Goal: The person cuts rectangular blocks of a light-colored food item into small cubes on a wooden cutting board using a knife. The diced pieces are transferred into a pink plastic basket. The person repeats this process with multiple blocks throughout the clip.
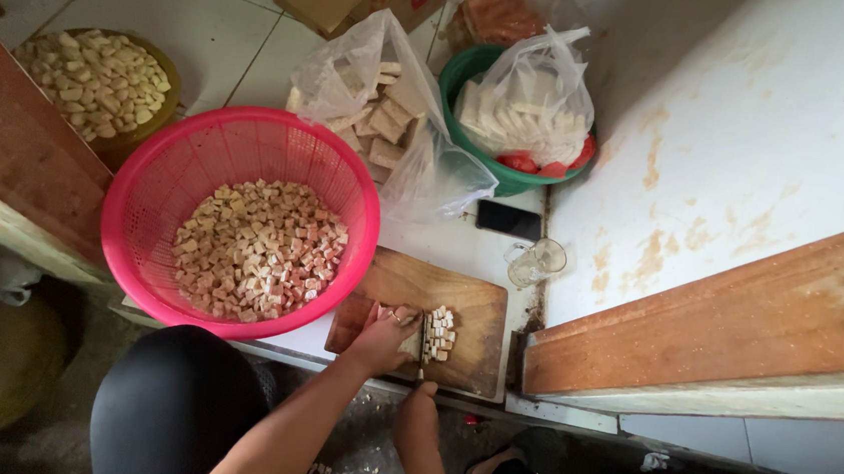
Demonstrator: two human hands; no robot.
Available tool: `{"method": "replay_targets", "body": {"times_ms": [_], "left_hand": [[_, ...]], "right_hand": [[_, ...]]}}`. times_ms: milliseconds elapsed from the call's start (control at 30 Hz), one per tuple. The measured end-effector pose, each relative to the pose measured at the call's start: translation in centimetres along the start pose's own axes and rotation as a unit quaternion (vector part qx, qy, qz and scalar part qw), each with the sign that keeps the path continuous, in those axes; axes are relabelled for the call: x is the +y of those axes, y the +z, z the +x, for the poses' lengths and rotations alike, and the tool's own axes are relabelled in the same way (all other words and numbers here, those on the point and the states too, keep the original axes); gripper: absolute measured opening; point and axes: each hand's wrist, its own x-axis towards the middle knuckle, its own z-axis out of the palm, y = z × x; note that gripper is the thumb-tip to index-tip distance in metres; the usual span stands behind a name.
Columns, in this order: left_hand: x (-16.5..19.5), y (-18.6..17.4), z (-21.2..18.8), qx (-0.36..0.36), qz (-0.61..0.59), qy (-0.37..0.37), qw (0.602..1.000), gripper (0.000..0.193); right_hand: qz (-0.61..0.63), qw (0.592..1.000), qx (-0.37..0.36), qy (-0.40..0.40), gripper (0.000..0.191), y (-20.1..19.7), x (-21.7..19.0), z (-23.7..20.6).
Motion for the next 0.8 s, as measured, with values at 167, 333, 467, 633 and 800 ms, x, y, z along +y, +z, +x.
{"method": "replay_targets", "body": {"times_ms": [167, 333, 467, 633, 800], "left_hand": [[-0.4, 0.3, -0.3, 0.024, -0.044, 0.019, 0.999, 0.081], [-0.9, 0.2, -0.3, 0.062, -0.020, 0.036, 0.997, 0.080], [-1.4, -0.2, 0.0, 0.025, 0.007, 0.034, 0.999, 0.081], [-1.4, -0.5, 0.1, 0.033, 0.033, 0.058, 0.997, 0.081], [-0.9, -0.8, -0.1, 0.030, -0.002, 0.025, 0.999, 0.078]], "right_hand": [[0.303, 0.939, 0.005, 0.162, 0.057, 0.9, -0.9, 0.9], [0.068, 0.994, 0.016, -0.078, 0.022, 0.2, -0.7, 1.6], [0.057, 0.992, 0.041, -0.108, 0.023, -1.0, -0.5, 0.5], [0.054, 0.990, 0.063, -0.110, 0.025, -1.8, -0.7, -1.1], [0.048, 0.989, 0.066, -0.123, 0.024, -1.4, -0.3, -1.6]]}}
